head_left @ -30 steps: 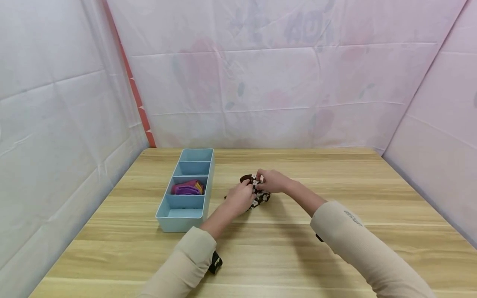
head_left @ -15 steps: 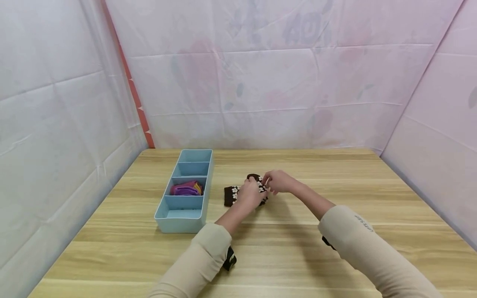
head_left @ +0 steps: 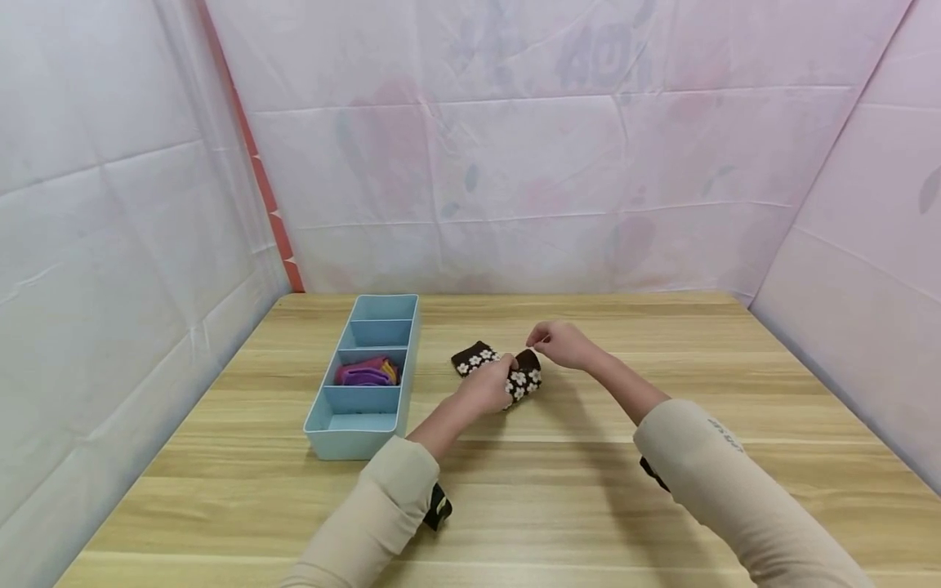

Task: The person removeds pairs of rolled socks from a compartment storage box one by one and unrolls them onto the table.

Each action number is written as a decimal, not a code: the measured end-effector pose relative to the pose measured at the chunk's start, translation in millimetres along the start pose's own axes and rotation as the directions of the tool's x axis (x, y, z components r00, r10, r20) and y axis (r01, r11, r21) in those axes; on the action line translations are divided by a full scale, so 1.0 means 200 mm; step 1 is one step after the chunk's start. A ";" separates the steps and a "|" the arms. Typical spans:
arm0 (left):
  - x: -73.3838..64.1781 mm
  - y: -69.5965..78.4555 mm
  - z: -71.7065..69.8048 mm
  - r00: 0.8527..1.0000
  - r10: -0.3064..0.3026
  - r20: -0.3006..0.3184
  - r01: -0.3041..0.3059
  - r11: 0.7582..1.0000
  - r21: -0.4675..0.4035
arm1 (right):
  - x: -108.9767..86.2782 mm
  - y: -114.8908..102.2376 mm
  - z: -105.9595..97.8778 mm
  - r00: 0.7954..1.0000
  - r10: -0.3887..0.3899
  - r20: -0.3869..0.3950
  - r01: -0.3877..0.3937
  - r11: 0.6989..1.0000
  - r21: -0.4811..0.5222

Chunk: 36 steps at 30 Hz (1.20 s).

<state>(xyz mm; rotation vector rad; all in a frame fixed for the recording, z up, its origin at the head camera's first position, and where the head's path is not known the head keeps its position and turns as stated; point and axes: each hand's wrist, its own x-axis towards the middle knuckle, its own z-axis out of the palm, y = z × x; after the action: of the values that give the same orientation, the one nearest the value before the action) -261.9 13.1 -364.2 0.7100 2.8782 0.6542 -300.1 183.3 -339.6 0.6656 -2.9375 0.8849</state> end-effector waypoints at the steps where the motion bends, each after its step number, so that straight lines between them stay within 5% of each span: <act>1: -0.01 -0.01 0.00 1.000 0.020 0.006 -0.020 1.000 0.013 | 0.00 0.00 0.00 1.000 -0.001 0.004 0.001 1.000 0.006; 11: -0.05 -0.08 -0.03 0.984 0.169 0.055 -0.174 0.978 0.115 | 0.03 0.04 0.09 0.998 -0.048 0.045 0.046 0.998 0.038; 18: -0.07 -0.10 -0.05 0.968 0.232 0.092 -0.244 0.958 0.153 | 0.05 0.08 0.17 0.981 -0.160 0.109 0.160 0.987 0.008; 30: -0.11 -0.11 -0.03 0.930 0.362 0.067 -0.364 0.880 0.305 | 0.04 0.10 0.22 0.979 -0.149 0.143 0.145 0.989 0.034; 36: -0.15 -0.10 -0.03 0.920 0.377 0.104 -0.391 0.887 0.245 | 0.04 0.09 0.23 0.979 -0.135 0.152 0.134 0.991 0.014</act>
<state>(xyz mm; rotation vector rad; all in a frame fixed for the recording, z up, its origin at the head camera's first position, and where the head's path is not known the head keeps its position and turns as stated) -244.8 -19.8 -368.6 1.3376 2.8210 0.2779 -308.8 169.3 -387.1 0.9615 -2.9771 0.8635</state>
